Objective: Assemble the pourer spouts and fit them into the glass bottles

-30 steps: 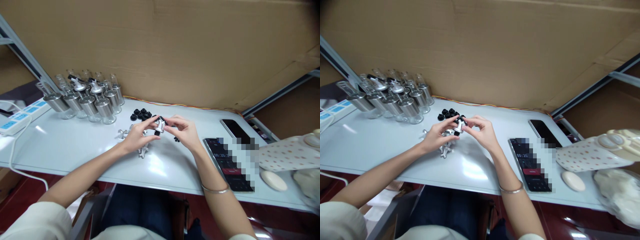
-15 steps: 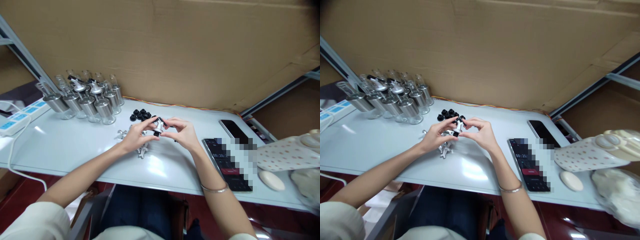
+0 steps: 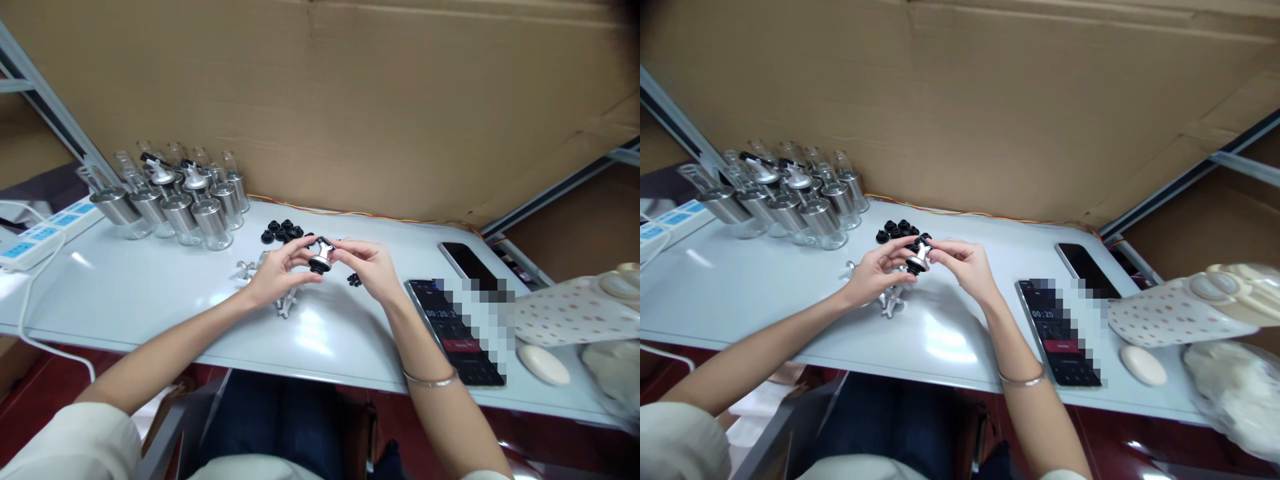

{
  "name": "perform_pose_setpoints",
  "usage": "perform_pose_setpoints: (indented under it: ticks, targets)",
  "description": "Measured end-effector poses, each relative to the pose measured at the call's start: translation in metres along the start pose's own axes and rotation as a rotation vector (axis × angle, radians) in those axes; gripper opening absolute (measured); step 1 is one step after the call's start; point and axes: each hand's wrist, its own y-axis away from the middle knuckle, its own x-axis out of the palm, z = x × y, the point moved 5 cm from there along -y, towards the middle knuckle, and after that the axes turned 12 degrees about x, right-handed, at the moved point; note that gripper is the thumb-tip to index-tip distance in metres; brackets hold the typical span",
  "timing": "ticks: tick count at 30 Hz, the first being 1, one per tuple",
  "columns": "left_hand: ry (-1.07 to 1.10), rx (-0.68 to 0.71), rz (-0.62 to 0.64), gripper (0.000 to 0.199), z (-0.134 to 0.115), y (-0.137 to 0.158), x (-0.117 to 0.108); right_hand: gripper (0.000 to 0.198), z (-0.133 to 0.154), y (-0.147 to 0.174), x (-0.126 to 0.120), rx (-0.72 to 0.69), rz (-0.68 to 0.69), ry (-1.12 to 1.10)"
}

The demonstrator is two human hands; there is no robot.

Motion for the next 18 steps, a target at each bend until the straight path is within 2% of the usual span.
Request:
perform_pose_setpoints:
  ticks: [6,18]
  targets:
    - [-0.021,0.0,-0.012,0.062,-0.0012,0.0006,-0.0002,0.018,-0.0002,0.0003,-0.0016,0.011,-0.048,0.022]
    - [-0.17,0.146,0.005,0.07,0.0007,0.0016,-0.0029,0.016,0.0016,0.0022,-0.0024,-0.027,-0.141,0.034]
